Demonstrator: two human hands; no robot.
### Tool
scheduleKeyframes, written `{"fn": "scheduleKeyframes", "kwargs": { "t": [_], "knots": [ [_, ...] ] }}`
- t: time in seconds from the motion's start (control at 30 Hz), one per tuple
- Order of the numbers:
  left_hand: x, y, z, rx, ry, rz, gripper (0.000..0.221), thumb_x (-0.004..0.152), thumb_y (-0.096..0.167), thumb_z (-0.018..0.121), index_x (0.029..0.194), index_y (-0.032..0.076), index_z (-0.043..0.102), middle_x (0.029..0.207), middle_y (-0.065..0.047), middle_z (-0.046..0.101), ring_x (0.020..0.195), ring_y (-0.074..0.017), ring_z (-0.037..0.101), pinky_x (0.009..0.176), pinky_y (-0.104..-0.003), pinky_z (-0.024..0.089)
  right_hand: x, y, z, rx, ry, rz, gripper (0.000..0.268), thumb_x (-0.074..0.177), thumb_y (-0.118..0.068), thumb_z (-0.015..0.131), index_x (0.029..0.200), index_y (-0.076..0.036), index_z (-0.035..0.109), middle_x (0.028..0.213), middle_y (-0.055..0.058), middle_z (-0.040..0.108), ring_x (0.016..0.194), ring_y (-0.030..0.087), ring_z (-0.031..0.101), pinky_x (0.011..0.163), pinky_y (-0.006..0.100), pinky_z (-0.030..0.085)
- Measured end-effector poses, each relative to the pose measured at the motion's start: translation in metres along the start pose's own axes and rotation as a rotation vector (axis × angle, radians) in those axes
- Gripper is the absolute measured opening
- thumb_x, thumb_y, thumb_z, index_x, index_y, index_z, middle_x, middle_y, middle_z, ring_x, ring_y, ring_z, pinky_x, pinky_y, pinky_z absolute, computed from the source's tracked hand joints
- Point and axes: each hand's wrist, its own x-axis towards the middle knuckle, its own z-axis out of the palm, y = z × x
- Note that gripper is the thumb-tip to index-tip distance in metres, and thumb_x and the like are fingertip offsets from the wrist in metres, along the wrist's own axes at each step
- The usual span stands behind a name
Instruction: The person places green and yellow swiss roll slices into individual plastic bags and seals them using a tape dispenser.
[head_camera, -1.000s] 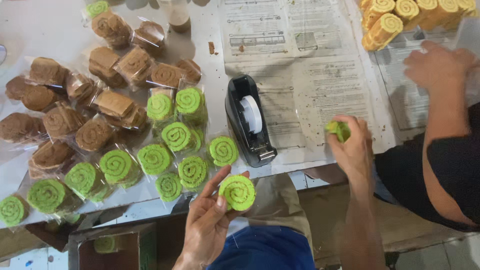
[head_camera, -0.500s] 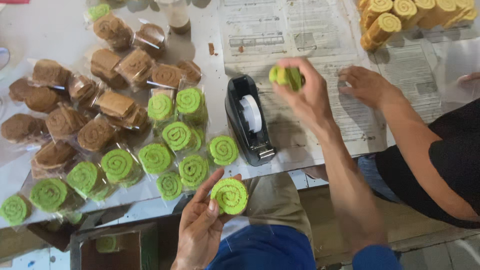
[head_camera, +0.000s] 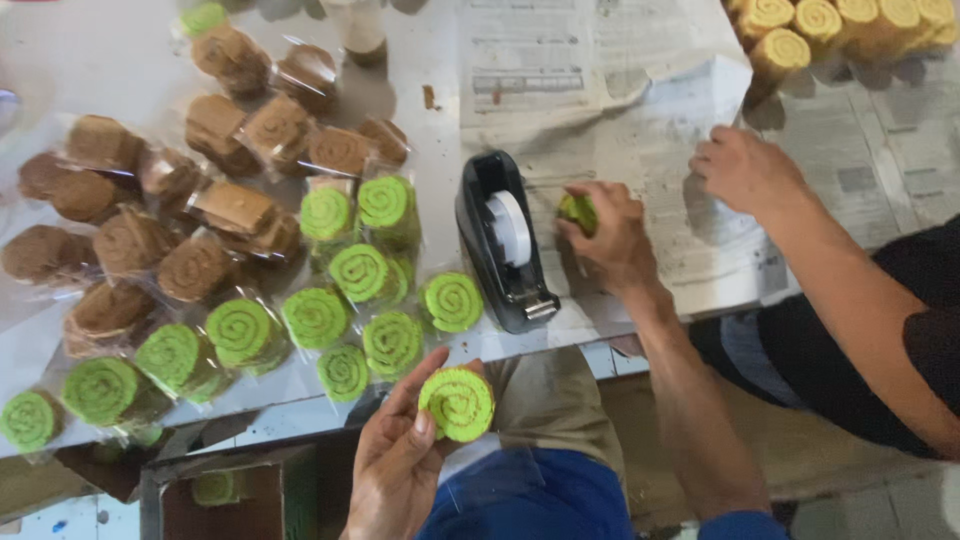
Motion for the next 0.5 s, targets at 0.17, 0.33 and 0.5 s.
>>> {"fn": "scheduleKeyframes", "kwargs": {
  "t": [0.17,0.33,0.5],
  "knots": [
    [0.005,-0.001,0.013,0.093,0.040,-0.081,0.065,0.095,0.015,0.068,0.151,-0.007,0.043,0.142,-0.036,0.061,0.124,-0.0393,0.066,0.092,-0.042,0.059,-0.003,-0.027,-0.012,-0.119,0.014,-0.013,0.054,0.088,-0.037,0.079,0.131,-0.010,0.062,0.122,0.022,0.056,0.110,0.034,0.056,0.095,0.049,0.043],
    [0.003,-0.002,0.013,0.095,0.024,-0.087,0.068,0.094,0.017,0.070,0.152,-0.006,0.042,0.143,-0.035,0.060,0.125,-0.0376,0.065,0.092,-0.042,0.060,-0.001,-0.041,-0.018,-0.029,0.181,-0.084,0.030,0.086,-0.009,0.084,0.112,-0.008,0.069,0.096,0.016,0.064,0.073,0.024,0.061,0.051,0.033,0.051],
    [0.003,-0.003,0.014,0.032,0.072,0.013,0.064,0.097,0.011,0.064,0.152,-0.010,0.040,0.138,-0.040,0.060,0.127,-0.0434,0.063,0.100,-0.045,0.055,-0.031,-0.084,-0.035,0.880,0.461,0.251,0.033,0.082,-0.016,0.080,0.110,-0.018,0.062,0.094,0.001,0.063,0.078,0.014,0.060,0.057,0.025,0.059]
  ]
}}
